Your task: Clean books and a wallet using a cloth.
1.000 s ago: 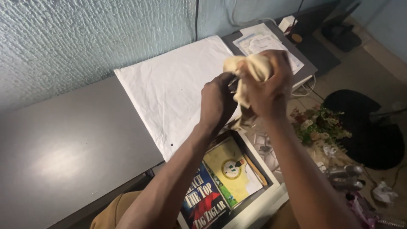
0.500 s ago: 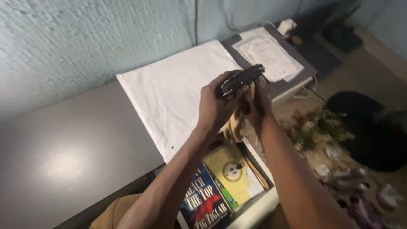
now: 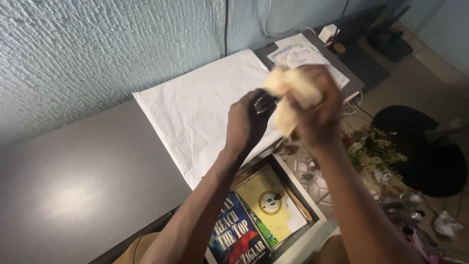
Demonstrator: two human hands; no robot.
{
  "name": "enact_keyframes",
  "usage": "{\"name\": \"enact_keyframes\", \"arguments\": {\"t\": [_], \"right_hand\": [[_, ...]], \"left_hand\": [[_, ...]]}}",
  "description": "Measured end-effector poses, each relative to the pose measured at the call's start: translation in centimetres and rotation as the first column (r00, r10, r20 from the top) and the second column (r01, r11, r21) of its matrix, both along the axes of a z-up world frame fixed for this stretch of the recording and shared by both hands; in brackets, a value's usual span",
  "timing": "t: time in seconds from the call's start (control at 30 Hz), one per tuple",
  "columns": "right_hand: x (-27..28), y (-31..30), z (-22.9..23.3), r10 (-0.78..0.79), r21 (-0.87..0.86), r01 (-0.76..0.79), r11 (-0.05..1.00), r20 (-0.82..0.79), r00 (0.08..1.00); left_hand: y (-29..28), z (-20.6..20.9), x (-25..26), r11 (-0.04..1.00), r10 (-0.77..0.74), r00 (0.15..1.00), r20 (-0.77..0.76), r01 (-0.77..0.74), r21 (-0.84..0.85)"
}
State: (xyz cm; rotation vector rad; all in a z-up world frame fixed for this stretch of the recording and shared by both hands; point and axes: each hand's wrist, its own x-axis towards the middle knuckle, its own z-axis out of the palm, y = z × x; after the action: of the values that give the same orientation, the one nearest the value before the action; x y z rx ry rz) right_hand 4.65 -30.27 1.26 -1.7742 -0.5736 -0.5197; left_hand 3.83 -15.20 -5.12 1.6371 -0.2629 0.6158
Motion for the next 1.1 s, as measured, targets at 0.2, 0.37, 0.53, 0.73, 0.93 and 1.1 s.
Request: {"name": "enact_keyframes", "arguments": {"t": [0.2, 0.37, 0.53, 0.73, 0.93, 1.1], "right_hand": [[0.0, 3.6, 0.7, -0.156, -0.053, 0.162, 0.985, 0.102, 0.982], [0.1, 2.7, -1.4, -0.174, -0.305, 0.306, 0.902, 0.390, 0.904], [-2.3, 4.7, 0.9, 0.068, -0.455, 0.223, 0.862, 0.539, 0.840], [1.2, 0.9, -1.5, -0.231, -0.329, 0.300, 0.895, 0.232, 0.945], [-2.3, 4.3, 1.2, 0.084, -0.416, 0.222, 0.882, 0.602, 0.794], [2.0, -0.1, -1.5, -0.241, -0.354, 0.251, 0.901, 0.073, 0.968]], "left_hand": [[0.1, 0.4, -0.6, 0.994, 0.103, 0.989, -0.102, -0.099, 0.047], [1.0, 0.1, -0.1, 0.980, 0.156, 0.988, -0.010, -0.154, 0.130], [1.9, -0.5, 0.8, 0.995, 0.072, 0.975, -0.211, -0.056, 0.080], [0.8, 0.3, -0.5, 0.926, 0.257, 0.960, 0.111, -0.278, 0.256], [1.0, -1.0, 1.1, 0.986, 0.114, 0.992, -0.057, -0.106, 0.129], [-0.3, -0.2, 0.2, 0.950, 0.246, 0.968, 0.045, -0.250, 0.188]]}}
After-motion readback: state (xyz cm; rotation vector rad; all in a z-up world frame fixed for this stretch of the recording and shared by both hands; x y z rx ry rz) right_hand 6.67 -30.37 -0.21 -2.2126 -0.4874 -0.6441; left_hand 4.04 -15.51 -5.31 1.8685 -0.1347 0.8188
